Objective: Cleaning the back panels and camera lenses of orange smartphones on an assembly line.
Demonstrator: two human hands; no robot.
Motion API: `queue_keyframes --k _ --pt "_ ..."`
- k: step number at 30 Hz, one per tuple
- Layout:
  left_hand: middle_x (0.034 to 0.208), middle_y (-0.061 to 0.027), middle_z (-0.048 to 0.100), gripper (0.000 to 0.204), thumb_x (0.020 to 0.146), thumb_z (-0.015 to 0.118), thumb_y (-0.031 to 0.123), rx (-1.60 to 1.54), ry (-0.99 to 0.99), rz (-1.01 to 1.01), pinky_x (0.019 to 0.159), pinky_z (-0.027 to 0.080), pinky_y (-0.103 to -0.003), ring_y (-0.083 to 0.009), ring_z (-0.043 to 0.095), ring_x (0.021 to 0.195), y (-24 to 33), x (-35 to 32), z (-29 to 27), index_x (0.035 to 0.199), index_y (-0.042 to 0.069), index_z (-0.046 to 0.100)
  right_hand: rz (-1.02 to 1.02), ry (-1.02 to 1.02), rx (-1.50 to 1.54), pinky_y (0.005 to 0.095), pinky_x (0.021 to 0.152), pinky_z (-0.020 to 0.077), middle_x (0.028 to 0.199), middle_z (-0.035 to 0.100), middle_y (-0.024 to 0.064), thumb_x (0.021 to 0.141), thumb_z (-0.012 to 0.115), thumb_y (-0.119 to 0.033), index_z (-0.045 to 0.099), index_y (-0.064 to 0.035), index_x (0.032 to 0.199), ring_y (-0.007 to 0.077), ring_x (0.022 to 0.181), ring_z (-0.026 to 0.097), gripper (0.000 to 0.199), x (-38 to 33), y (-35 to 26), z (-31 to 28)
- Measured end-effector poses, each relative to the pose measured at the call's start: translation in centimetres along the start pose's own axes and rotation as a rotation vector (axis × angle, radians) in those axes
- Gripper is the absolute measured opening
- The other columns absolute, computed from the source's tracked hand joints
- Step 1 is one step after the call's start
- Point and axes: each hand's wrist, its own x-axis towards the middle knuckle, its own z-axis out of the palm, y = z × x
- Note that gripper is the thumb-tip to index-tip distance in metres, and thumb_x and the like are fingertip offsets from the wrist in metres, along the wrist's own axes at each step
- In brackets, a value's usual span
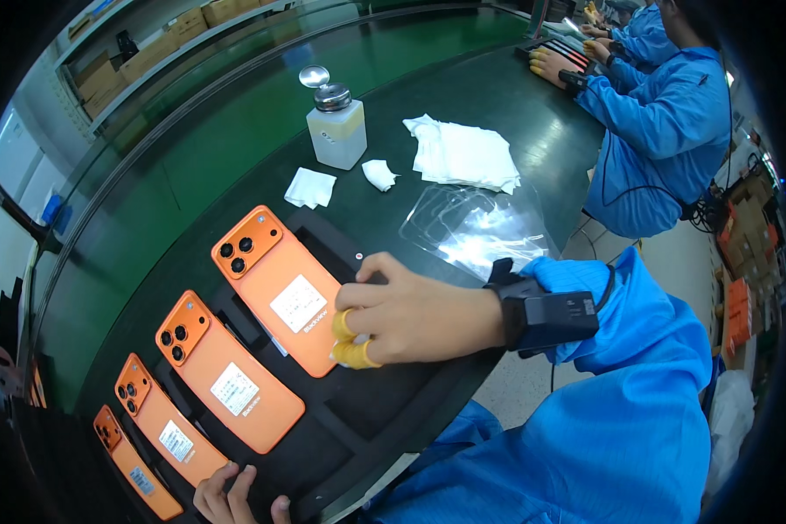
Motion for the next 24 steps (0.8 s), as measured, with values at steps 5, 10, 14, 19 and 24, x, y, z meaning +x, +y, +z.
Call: queue_keyframes --k 5,10,14,19,24 --pt "0.109 -0.0124 0.050 0.036 0.070 0.066 0.018 0.001 -0.004 0.003 0.089 0.031 -0.042 -0.0315 0.040 0.102 0.1 0.0 0.1 0.102 0.004 0.058 0.028 -0.099 -0.123 0.0442 0.087 0.0311 0.076 0.050 0.0021 0.069 0.058 -0.013 0.063 -0.0112 0.070 0.0185 0.094 0.046 0.005 -1.0 0.1 -1.3" --pt "0.109 -0.0119 0.051 0.034 0.071 0.066 0.018 0.011 0.021 -0.006 0.090 0.031 -0.042 -0.0311 0.040 0.102 0.1 0.0 0.2 0.102 0.004 0.058 0.105 -0.015 -0.186 0.0415 0.084 0.0332 0.074 0.049 0.0023 0.067 0.058 -0.014 0.061 -0.0104 0.067 0.0181 0.090 0.046 0.004 -1.2 -0.5 -1.1" --pt "0.110 -0.0118 0.051 0.035 0.071 0.066 0.017 0.008 0.004 -0.009 0.090 0.031 -0.042 -0.0313 0.040 0.103 0.1 0.1 0.0 0.102 0.004 0.058 0.229 0.123 -0.245 0.0366 0.079 0.0360 0.072 0.047 0.0027 0.065 0.057 -0.014 0.059 -0.0095 0.064 0.0184 0.083 0.046 0.005 -0.9 -1.5 0.7" --pt "0.110 -0.0117 0.050 0.036 0.069 0.067 0.014 0.002 0.012 -0.003 0.090 0.030 -0.042 -0.0309 0.040 0.103 0.1 0.2 -0.1 0.102 0.004 0.058 0.122 0.071 -0.138 0.0333 0.077 0.0359 0.070 0.047 0.0019 0.067 0.056 -0.015 0.058 -0.0091 0.071 0.0165 0.080 0.045 0.007 1.0 -3.6 0.9" --pt "0.108 -0.0121 0.050 0.041 0.065 0.070 0.012 -0.030 0.017 -0.038 0.089 0.030 -0.041 -0.0302 0.040 0.102 -0.2 -0.1 -0.4 0.103 0.005 0.057 0.129 -0.007 0.161 0.0342 0.077 0.0342 0.076 0.048 0.0021 0.067 0.058 -0.014 0.059 -0.0068 0.081 0.0182 0.085 0.045 0.015 1.9 -3.3 -0.1"
